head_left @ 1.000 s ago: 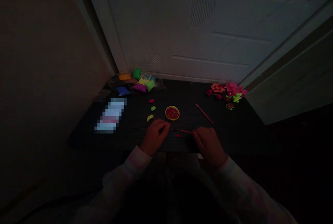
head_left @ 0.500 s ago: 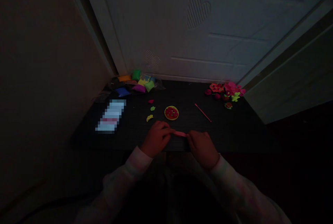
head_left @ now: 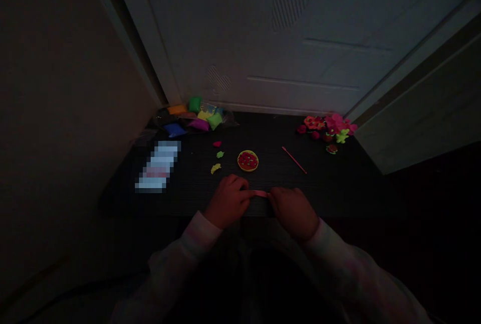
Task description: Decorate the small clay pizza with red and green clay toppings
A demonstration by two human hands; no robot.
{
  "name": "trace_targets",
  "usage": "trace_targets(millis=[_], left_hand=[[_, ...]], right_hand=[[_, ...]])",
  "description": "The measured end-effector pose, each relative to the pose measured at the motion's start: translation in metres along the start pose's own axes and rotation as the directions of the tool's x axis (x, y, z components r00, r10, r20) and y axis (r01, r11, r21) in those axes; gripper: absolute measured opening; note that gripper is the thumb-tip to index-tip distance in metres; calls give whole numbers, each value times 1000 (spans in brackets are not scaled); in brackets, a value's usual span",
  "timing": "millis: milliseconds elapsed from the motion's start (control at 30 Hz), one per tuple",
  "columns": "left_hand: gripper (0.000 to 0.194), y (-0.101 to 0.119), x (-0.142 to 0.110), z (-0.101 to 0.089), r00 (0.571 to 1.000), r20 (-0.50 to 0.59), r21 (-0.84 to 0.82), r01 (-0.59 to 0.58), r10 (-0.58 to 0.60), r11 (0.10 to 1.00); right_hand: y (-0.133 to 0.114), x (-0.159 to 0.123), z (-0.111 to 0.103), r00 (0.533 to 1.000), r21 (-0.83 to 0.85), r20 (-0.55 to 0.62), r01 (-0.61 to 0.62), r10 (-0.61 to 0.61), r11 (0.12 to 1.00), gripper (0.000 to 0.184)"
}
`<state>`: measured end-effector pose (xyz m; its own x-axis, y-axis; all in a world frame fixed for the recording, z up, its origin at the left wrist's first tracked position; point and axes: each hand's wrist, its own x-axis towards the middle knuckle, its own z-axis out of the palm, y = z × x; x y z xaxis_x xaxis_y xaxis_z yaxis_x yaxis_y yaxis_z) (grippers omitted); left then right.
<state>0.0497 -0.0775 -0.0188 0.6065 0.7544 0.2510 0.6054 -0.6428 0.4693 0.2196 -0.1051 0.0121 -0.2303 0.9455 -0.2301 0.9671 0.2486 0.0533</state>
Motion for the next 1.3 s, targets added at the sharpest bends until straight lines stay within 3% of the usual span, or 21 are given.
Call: trace_targets(millis=[467, 1300], left_hand=[[25, 6, 4, 2, 999, 42, 65, 6, -9, 998], [24, 17, 0, 3, 999, 41, 119, 13, -18, 993]], right_hand=[[6, 7, -14, 990, -68, 134, 63, -53, 996, 40], [4, 4, -12, 991, -110, 129, 36, -21, 993, 40]])
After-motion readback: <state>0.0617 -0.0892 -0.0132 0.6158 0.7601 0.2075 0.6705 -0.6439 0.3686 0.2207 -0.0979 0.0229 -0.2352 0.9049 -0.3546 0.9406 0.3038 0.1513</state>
